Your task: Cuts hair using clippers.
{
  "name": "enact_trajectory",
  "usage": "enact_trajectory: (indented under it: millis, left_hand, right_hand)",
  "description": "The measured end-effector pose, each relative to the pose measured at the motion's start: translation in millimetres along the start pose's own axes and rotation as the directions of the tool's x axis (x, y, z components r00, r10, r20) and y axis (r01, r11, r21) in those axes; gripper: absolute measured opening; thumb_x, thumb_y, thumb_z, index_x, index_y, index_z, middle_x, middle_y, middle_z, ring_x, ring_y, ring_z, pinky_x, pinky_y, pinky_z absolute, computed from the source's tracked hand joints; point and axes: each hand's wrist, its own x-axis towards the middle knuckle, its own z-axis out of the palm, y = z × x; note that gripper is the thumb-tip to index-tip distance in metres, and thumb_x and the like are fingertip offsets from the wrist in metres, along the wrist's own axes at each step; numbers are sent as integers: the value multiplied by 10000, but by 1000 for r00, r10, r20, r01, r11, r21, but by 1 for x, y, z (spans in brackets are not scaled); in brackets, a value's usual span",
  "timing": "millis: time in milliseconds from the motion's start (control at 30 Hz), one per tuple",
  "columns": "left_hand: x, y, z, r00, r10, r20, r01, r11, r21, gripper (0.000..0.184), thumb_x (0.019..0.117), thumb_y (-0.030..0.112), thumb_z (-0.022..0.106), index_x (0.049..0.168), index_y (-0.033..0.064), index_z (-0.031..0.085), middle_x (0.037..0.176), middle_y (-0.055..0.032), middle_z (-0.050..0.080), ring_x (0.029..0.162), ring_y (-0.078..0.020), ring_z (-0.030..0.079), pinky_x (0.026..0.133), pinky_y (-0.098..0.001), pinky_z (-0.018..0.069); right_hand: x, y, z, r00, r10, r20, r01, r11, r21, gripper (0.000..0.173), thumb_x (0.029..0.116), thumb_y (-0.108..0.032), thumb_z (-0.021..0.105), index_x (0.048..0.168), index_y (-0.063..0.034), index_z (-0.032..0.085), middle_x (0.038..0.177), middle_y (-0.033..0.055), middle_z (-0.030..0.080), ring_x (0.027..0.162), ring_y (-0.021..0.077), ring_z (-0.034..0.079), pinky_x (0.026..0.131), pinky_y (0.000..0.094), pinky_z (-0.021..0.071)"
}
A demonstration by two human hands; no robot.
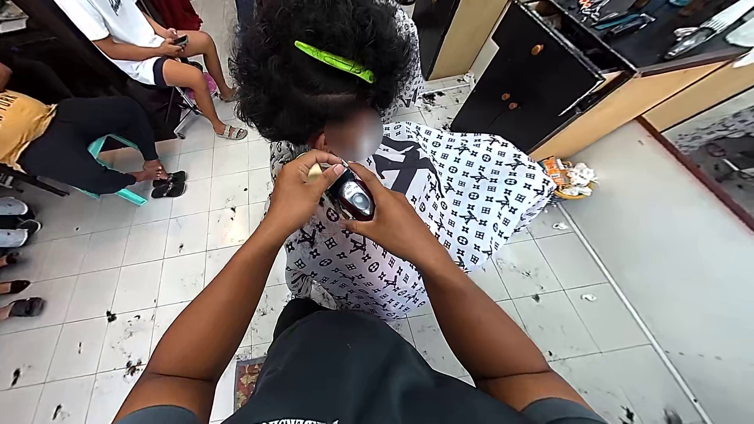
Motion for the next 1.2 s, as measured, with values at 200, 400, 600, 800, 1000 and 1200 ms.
enact_trajectory:
  millis: [200,400,600,800,1000,1200]
  left_hand:
    - [1,-10,-2,918,349,-187,-294,917,271,242,1020,252,632,1129,59,729,1053,-40,746,836,-42,681,696,-221,550]
    - [39,-38,4,722,622,-302,-293,670,682,210,972,274,703,1083,124,801,1016,-158,733,909,-276,697,788,-439,537]
    - [47,-45,2,816,453,-359,-200,804,560,201,968,299,708,1049,141,801,935,-91,741,848,-212,676,807,-428,516]
    - [48,-45,-2,843,408,-351,-182,830,528,189,965,293,712,1043,144,799,952,-62,748,891,-187,678,848,-419,507]
    - [50,-47,-3,848,409,-336,-194,831,521,197,968,301,709,1040,139,794,938,-53,747,878,-171,681,845,-409,513]
    - [50,-49,-5,855,404,-326,-189,827,530,195,974,298,699,1044,142,793,915,-36,746,847,-141,677,832,-384,515]
  right_hand:
    - [4,24,12,990,124,-71,-98,951,293,794,780,-199,858,1469,-107,474,958,159,712,714,252,703,646,464,601]
    - [37,49,29,948,306,-87,-108,566,818,429,1082,-425,377,1127,-70,614,773,40,654,582,147,656,535,338,598]
    - [74,55,13,983,179,-51,-91,701,708,347,980,-295,594,1208,-33,606,910,44,665,745,98,653,686,292,573]
    - [86,48,6,976,195,-99,-122,862,492,402,978,-390,668,1149,-30,619,868,78,656,748,155,646,713,373,546]
    - [84,44,5,983,110,-144,-57,942,331,472,972,-429,681,1226,-38,612,971,90,712,838,180,692,795,420,568]
    - [84,37,7,977,10,-215,49,962,269,497,960,-451,679,1255,-58,605,960,76,712,839,167,694,784,400,575]
